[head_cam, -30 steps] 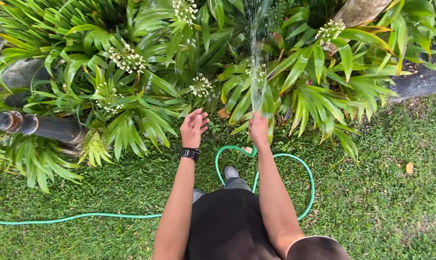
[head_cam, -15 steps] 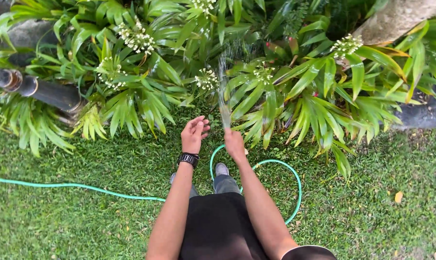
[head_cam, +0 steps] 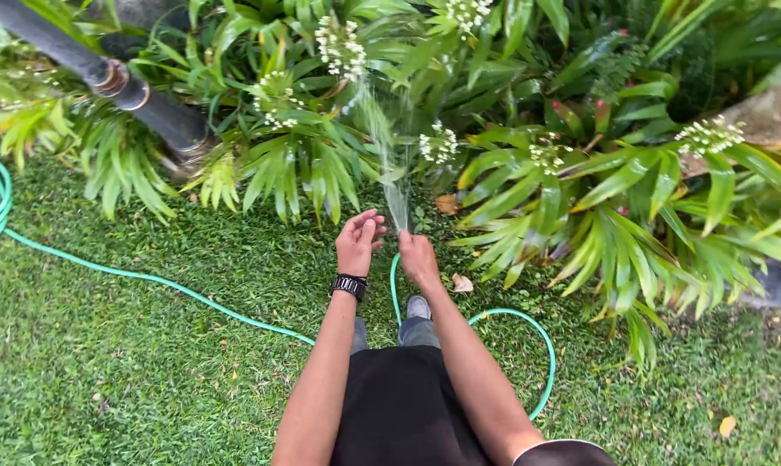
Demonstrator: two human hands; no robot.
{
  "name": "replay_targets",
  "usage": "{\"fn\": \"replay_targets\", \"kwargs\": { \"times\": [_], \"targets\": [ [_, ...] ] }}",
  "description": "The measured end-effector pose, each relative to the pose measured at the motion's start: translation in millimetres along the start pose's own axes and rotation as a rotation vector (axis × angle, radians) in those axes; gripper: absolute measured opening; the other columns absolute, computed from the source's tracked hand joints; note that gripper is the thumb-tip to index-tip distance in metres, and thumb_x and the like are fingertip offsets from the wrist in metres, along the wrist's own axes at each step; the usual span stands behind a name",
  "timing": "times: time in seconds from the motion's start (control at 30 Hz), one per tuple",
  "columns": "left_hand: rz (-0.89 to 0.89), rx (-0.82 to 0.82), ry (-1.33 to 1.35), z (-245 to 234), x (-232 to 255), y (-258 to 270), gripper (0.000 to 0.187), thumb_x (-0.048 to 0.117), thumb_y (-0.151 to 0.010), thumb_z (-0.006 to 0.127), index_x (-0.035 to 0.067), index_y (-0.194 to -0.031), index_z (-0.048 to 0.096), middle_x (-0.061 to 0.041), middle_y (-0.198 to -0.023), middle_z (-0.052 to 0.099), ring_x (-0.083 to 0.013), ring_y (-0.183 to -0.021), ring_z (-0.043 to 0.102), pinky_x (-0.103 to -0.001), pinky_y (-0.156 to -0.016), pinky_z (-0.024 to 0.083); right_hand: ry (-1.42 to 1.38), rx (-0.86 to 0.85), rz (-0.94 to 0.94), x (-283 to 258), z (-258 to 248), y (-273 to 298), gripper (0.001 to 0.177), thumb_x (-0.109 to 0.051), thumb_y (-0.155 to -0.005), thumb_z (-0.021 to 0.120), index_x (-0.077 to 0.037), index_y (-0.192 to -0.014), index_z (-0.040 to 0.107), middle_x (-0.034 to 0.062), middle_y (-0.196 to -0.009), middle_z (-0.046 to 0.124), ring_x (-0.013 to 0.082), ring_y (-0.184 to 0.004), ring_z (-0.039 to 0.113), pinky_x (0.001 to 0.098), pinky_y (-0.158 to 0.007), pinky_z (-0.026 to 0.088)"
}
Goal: Water the plants in the garden using a hose.
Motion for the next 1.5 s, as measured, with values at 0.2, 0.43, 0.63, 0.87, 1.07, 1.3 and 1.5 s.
{"fn": "replay_targets", "kwargs": {
  "times": [0.2, 0.43, 0.63, 0.87, 1.07, 1.3, 1.5],
  "targets": [
    [-0.004, 0.078, 0.032, -75.4, 14.3, -11.8, 0.029, 0.019, -0.104, 0.059, 0.006, -0.129, 0.063, -0.005, -0.115, 0.075, -0.0133, -0.096, 0.073, -0.026, -0.075, 0.058, 0.109, -0.041, 0.049, 14.4, 71.5, -10.5, 0.071, -0.056, -0.095, 0.041, 0.009, -0.083, 0.068, 0.0317, -0.083, 0.069, 0.0475, -0.088, 0.069, 0.0539, -0.084, 0.049],
    [-0.043, 0.063, 0.103, -164.5, 27.1, -32.1, 0.031, 0.020, -0.104, 0.056, 0.006, -0.131, 0.061, -0.006, -0.118, 0.073, -0.0136, -0.098, 0.072, -0.027, -0.077, 0.059, 0.216, -0.054, 0.060, 0.0, 150.9, -14.8, 0.069, -0.056, -0.097, 0.042, 0.006, -0.088, 0.071, 0.0336, -0.091, 0.068, 0.0499, -0.094, 0.068, 0.0548, -0.086, 0.050],
    [-0.033, 0.026, 0.152, -209.1, 55.6, -55.6, 0.032, 0.020, -0.104, 0.057, 0.004, -0.132, 0.060, -0.008, -0.118, 0.073, -0.0171, -0.099, 0.072, -0.031, -0.080, 0.060, 0.062, 0.044, 0.054, -74.8, 149.3, 1.4, 0.065, -0.053, -0.097, 0.043, 0.004, -0.082, 0.070, 0.0288, -0.085, 0.070, 0.0444, -0.084, 0.070, 0.0525, -0.080, 0.051],
    [-0.098, -0.090, 0.168, -182.9, 30.0, -69.5, 0.025, 0.021, -0.105, 0.057, 0.005, -0.123, 0.062, -0.009, -0.120, 0.073, -0.0191, -0.103, 0.072, -0.034, -0.082, 0.061, -0.151, 0.258, 0.157, -49.1, 113.2, 3.6, 0.066, -0.051, -0.099, 0.043, 0.006, -0.075, 0.064, 0.0258, -0.072, 0.065, 0.0399, -0.071, 0.065, 0.0513, -0.075, 0.049],
    [-0.203, -0.277, 0.140, -105.2, 2.3, -55.5, 0.026, 0.023, -0.104, 0.058, 0.007, -0.124, 0.061, -0.009, -0.120, 0.072, -0.0199, -0.102, 0.072, -0.035, -0.082, 0.061, -0.438, 0.455, 0.286, 24.8, 57.9, 37.8, 0.059, -0.052, -0.097, 0.045, -0.002, -0.068, 0.060, 0.0143, -0.063, 0.060, 0.0293, -0.058, 0.057, 0.0440, -0.060, 0.043],
    [-0.257, -0.444, 0.056, -14.8, -12.0, -33.8, 0.028, 0.024, -0.102, 0.060, 0.007, -0.125, 0.061, -0.010, -0.121, 0.072, -0.0197, -0.102, 0.072, -0.036, -0.081, 0.061, -0.922, 0.603, 0.367, 82.1, -16.2, 87.9, 0.053, -0.052, -0.098, 0.043, -0.015, -0.059, 0.043, -0.0032, -0.048, 0.038, 0.0133, -0.036, 0.032, 0.0343, -0.033, 0.024],
    [-0.245, -0.558, 0.023, 60.9, -27.3, -16.0, 0.029, 0.025, -0.102, 0.060, 0.007, -0.125, 0.062, -0.009, -0.121, 0.073, -0.0194, -0.103, 0.073, -0.035, -0.083, 0.061, -0.953, 0.723, 0.337, 108.1, -74.9, 111.5, 0.054, -0.048, -0.097, 0.044, -0.011, -0.058, 0.043, -0.0004, -0.048, 0.041, 0.0145, -0.037, 0.035, 0.0353, -0.037, 0.025]
  ]
}}
Point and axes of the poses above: each hand's wrist, its own y-axis away from the middle knuckle, its own z-axis out of the palm, x = y × z, the point moved 9 cm from there along -y, towards the middle knuckle
